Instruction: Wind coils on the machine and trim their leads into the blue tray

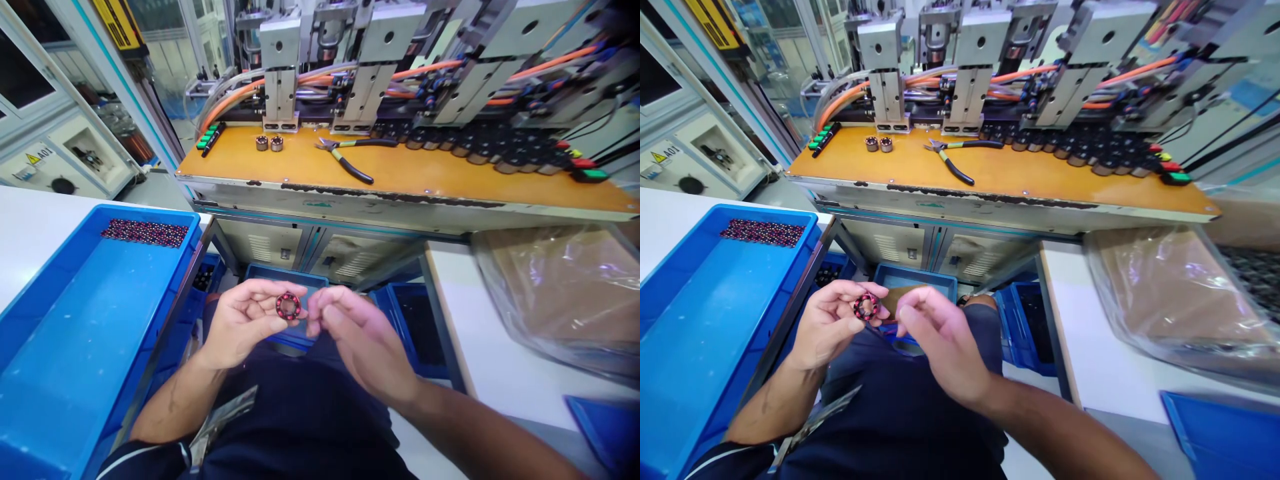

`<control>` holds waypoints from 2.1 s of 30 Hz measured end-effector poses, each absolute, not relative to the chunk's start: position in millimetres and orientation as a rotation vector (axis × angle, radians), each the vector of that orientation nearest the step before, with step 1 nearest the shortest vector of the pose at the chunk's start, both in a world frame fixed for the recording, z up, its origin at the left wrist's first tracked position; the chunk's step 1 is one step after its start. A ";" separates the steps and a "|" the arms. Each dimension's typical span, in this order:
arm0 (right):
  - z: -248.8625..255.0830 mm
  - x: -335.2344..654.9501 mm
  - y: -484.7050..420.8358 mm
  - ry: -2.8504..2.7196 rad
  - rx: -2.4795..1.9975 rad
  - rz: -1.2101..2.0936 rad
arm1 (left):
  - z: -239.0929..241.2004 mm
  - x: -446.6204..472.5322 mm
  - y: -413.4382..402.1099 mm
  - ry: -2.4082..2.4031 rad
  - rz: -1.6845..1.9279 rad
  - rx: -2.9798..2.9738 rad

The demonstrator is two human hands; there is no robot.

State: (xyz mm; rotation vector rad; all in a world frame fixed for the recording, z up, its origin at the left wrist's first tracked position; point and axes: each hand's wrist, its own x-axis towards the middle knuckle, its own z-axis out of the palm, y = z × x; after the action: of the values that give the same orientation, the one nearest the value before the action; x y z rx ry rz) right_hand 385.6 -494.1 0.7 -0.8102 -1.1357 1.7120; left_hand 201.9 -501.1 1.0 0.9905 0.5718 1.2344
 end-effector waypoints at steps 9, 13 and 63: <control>43.4 395.3 -469.8 -1.719 -0.985 1.528 | 6.3 206.8 -500.0 0.731 1.169 1.145; 40.0 402.5 -466.9 -1.764 -0.883 1.531 | 5.4 205.8 -504.0 0.714 1.126 1.038; 55.4 409.0 -442.9 -1.928 -0.835 1.538 | 12.6 209.8 -506.4 0.742 1.060 0.954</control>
State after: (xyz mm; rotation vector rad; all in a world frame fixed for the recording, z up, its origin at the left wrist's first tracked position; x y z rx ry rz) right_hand 409.0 -442.9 55.4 -0.8353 -1.9283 1.5380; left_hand 209.8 -506.4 12.6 0.9544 0.7418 1.0601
